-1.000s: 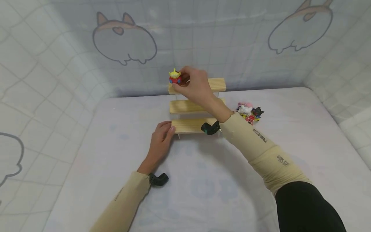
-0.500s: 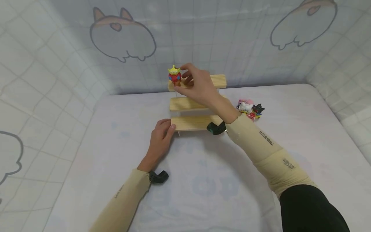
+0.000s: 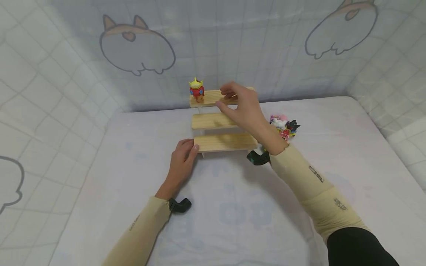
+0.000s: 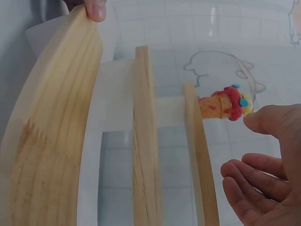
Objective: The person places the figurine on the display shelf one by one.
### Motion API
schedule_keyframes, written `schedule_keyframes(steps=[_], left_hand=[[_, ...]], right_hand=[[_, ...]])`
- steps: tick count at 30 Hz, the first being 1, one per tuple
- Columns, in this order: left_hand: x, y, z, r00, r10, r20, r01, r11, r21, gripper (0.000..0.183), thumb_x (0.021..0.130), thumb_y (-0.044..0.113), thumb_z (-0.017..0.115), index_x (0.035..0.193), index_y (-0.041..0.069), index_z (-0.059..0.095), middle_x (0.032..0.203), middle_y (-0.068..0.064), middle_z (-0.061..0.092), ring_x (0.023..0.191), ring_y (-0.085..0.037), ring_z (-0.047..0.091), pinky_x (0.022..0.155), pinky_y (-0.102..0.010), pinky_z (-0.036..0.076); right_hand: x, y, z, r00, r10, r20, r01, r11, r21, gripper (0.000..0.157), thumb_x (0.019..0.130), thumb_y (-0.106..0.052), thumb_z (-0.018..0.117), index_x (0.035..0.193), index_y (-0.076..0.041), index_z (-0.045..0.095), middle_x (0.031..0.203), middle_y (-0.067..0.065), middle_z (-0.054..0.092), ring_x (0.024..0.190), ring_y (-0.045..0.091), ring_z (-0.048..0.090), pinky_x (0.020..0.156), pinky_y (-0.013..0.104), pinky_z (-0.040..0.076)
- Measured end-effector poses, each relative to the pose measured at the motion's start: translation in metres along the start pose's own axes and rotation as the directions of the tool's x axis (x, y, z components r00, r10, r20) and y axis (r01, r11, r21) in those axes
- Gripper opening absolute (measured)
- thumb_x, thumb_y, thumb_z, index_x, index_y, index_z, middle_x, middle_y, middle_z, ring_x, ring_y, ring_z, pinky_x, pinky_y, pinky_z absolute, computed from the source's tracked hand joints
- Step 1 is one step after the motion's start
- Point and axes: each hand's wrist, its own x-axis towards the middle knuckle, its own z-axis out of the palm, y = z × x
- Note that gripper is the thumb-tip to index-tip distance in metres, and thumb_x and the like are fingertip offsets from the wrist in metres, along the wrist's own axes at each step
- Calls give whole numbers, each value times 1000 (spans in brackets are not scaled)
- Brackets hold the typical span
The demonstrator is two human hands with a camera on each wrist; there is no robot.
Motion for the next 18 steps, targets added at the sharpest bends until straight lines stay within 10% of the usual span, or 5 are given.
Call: schedule_keyframes(steps=[18], left_hand=[[0,-8,-9,1000,-10,-7,10,1000,21,32,110,25,57,125,3,74,130,-17,69,130,-30,58,111,-49,45]], right_hand=[[-50,13,0,970,-11,-242,23,999,46,23,95,-16,77,114,-4,74,108,5,78,95,21,74,94,35,57]])
